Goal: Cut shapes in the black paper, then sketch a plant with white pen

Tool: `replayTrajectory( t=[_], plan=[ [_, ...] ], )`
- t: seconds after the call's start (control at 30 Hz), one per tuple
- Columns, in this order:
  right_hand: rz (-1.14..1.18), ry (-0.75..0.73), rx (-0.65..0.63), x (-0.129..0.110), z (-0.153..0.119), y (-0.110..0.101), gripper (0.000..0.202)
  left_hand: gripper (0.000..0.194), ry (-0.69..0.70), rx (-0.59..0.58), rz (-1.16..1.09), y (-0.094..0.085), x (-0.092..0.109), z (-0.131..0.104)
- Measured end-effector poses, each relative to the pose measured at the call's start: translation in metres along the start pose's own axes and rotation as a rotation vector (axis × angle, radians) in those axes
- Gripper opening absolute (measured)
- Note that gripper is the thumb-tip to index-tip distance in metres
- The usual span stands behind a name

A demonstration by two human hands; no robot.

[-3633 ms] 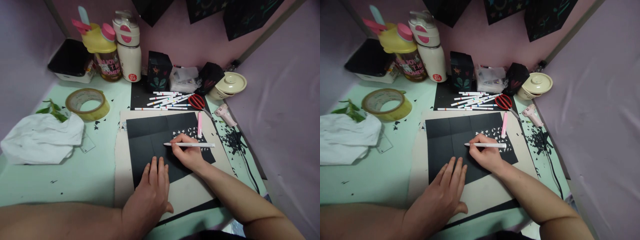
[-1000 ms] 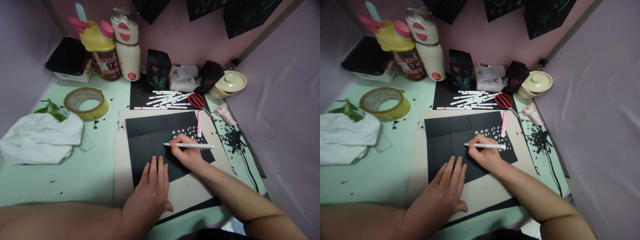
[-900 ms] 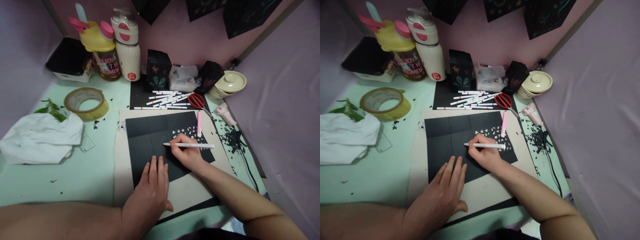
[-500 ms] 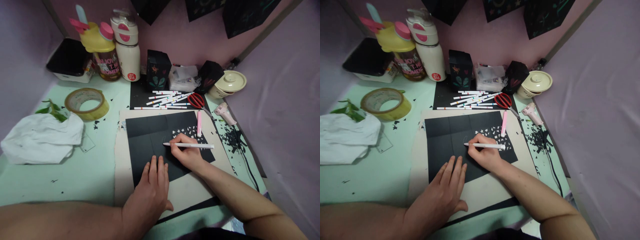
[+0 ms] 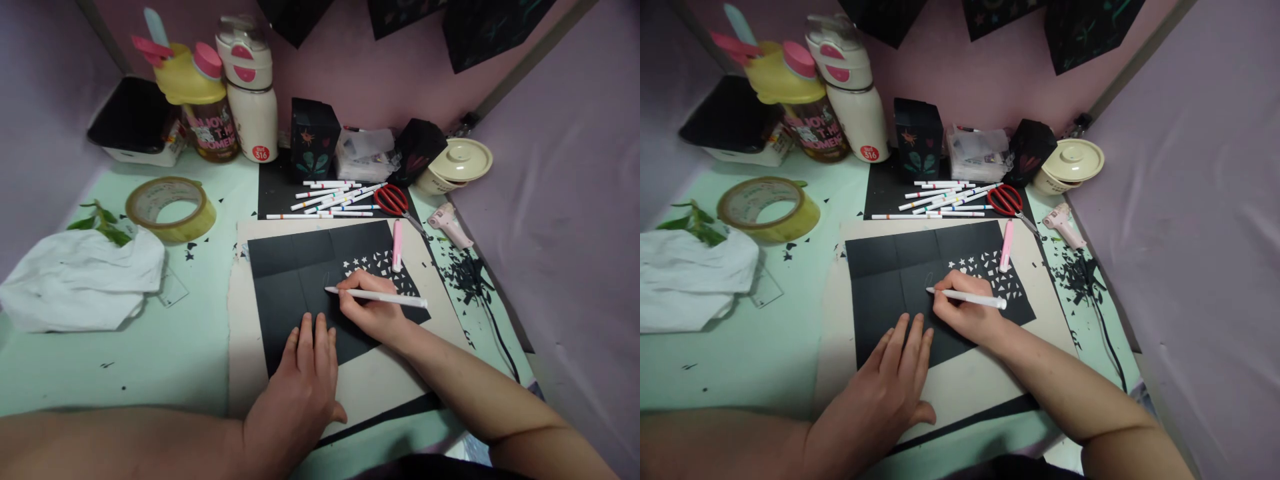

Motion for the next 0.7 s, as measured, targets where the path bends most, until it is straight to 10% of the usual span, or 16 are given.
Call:
replayTrajectory(
  t=[0.7],
  plan=[
    [0.032,0.033,-0.176,0.008,-0.008,-0.008,0.009,0.089,0.137,0.110,-0.095,-0.004,0.004,0.002]
  ],
)
Point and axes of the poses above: each hand's wrist, its own z-axis towards the middle knuckle, its own y-axis out of the palm, x = y × z, the point moved 5 cm from there along z, towards the middle knuckle, and after that the axes turned 12 degrees about y, right-handed, at the moved point
